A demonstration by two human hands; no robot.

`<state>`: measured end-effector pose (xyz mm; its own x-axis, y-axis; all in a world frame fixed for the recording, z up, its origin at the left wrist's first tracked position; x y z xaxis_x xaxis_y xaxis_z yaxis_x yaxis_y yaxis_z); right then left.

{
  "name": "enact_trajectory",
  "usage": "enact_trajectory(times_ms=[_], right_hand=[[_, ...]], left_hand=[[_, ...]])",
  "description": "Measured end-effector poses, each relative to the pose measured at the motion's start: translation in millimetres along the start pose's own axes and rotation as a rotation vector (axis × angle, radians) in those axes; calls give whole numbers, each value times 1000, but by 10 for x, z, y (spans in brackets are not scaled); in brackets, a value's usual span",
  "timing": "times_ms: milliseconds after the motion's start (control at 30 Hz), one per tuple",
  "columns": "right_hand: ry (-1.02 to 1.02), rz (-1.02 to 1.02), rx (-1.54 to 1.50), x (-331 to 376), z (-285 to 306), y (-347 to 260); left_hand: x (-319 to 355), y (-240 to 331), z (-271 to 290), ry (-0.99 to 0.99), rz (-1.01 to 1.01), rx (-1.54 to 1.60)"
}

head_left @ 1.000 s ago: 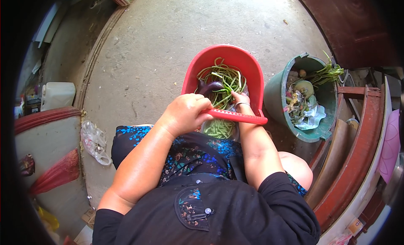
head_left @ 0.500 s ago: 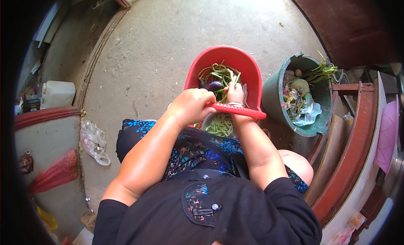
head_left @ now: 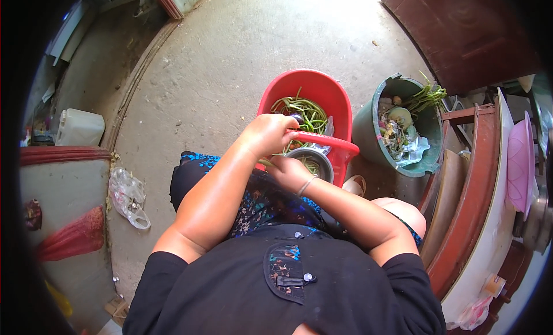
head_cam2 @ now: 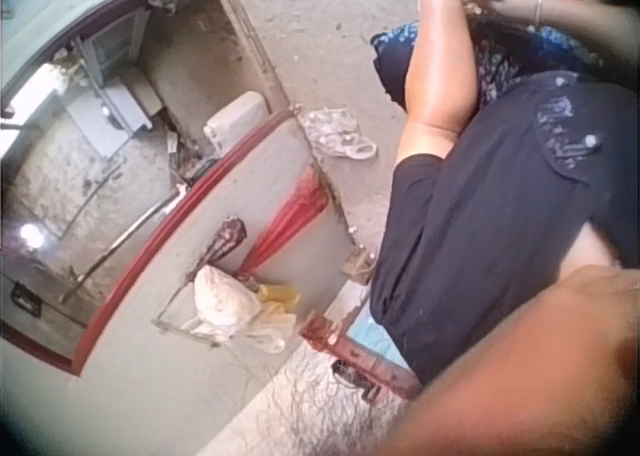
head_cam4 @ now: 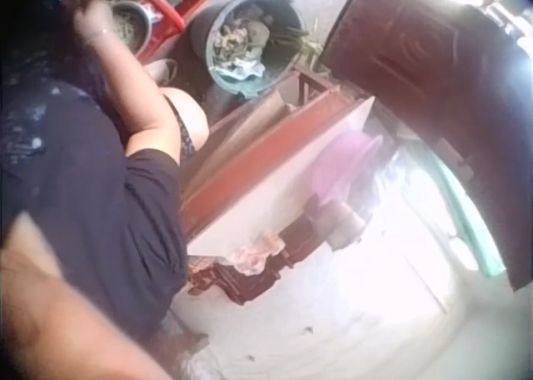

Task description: The person is snapping the ends off green beans by hand and placing the cleaned beans into a metal bowl inside a red bucket while discarding waste into the red bucket and a green bin.

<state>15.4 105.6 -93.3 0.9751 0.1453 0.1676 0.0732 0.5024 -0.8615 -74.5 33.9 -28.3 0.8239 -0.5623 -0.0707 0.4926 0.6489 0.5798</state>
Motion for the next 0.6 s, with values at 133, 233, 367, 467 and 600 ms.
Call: enact_trajectory(times_ms=[133,233,367,467,600], right_hand=[[-102,-196,-202,180,317,-101],[-77,-433,-572,309,735,-365],[111,-339,-935,448,1051,-493],[164,-236,-1031,486,1041,-467],[248,-172,-774,424,727,-473]], left_hand=[[-18,-39,98,81,6,135],[-19,-149,302,267,132,154],[8,-202,554,409,224,25],[59,-129,402,-16,311,251],[190,10,102,-38,142,548]])
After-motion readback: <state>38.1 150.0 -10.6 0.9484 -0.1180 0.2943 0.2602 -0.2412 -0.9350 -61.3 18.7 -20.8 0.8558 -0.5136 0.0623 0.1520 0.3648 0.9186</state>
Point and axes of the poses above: each hand's wrist, its own x-axis away from the middle knuckle, its own z-axis out of the back of the hand, y = z × x, the point moved 4 cm from there along -x, towards the middle knuckle, and after that the axes turned 12 degrees about y, right-handed, at the moved point
